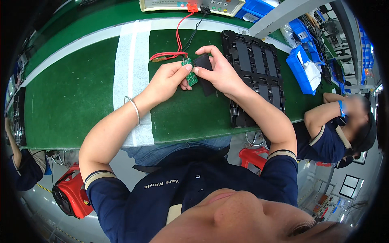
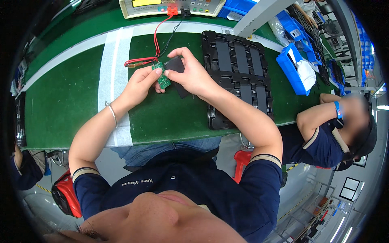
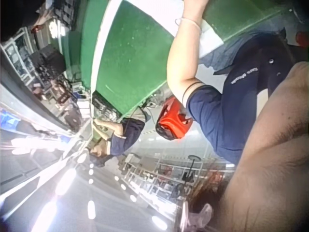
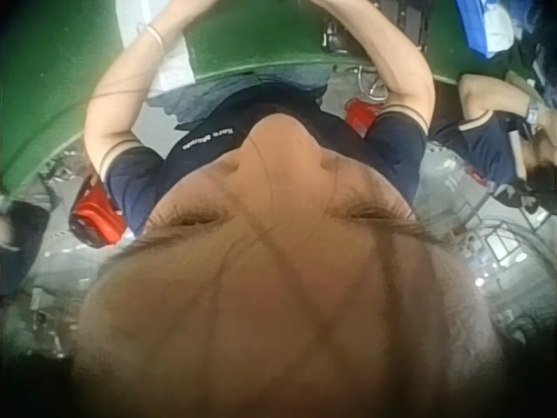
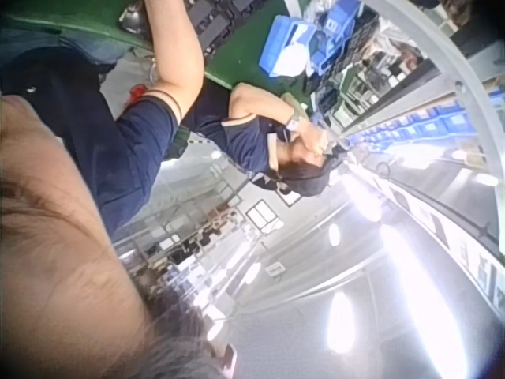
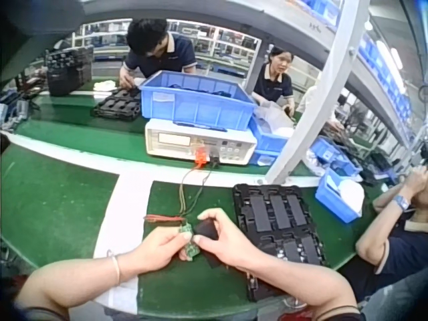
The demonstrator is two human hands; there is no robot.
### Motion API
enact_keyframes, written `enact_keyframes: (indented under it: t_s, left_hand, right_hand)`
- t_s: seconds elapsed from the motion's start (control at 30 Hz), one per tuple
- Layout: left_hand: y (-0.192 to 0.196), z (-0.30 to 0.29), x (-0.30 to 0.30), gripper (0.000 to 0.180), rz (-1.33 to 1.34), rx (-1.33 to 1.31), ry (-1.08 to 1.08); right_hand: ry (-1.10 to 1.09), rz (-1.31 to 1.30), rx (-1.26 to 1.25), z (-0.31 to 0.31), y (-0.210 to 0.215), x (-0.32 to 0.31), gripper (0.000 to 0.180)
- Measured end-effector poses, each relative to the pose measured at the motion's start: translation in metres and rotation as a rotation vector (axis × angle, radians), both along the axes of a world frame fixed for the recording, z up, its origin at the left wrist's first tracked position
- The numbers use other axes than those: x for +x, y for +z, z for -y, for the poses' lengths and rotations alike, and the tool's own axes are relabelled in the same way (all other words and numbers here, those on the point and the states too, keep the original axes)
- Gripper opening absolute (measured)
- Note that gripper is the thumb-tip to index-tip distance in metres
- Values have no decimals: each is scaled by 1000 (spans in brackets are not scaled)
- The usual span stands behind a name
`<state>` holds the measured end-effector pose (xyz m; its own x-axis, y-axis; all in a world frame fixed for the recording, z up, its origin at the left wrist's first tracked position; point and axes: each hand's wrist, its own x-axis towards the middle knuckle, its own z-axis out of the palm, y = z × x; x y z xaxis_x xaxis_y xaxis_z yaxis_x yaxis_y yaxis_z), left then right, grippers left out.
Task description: The recorder is assembling electronic battery pack modules, installing circuit boards and covers.
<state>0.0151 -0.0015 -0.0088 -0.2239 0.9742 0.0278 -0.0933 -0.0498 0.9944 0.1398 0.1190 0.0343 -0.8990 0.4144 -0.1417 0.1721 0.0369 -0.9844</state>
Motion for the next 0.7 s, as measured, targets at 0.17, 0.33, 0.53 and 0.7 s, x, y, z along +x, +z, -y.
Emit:
enact_keyframes:
  t_s: [0.17,0.33,0.53,0.7]
  left_hand:
    - [9,5,6,35,-392,-60,125]
    - [8,5,12,39,-340,-29,147]
    - [5,4,16,41,-428,-61,144]
    - [9,6,17,41,-435,-54,147]
  right_hand:
    - [35,-22,89,-2,7,21,34]
    - [-250,-77,168,-31,34,81,28]
    - [-281,-24,221,-39,20,127,25]
    - [-245,78,479,-36,19,134,25]
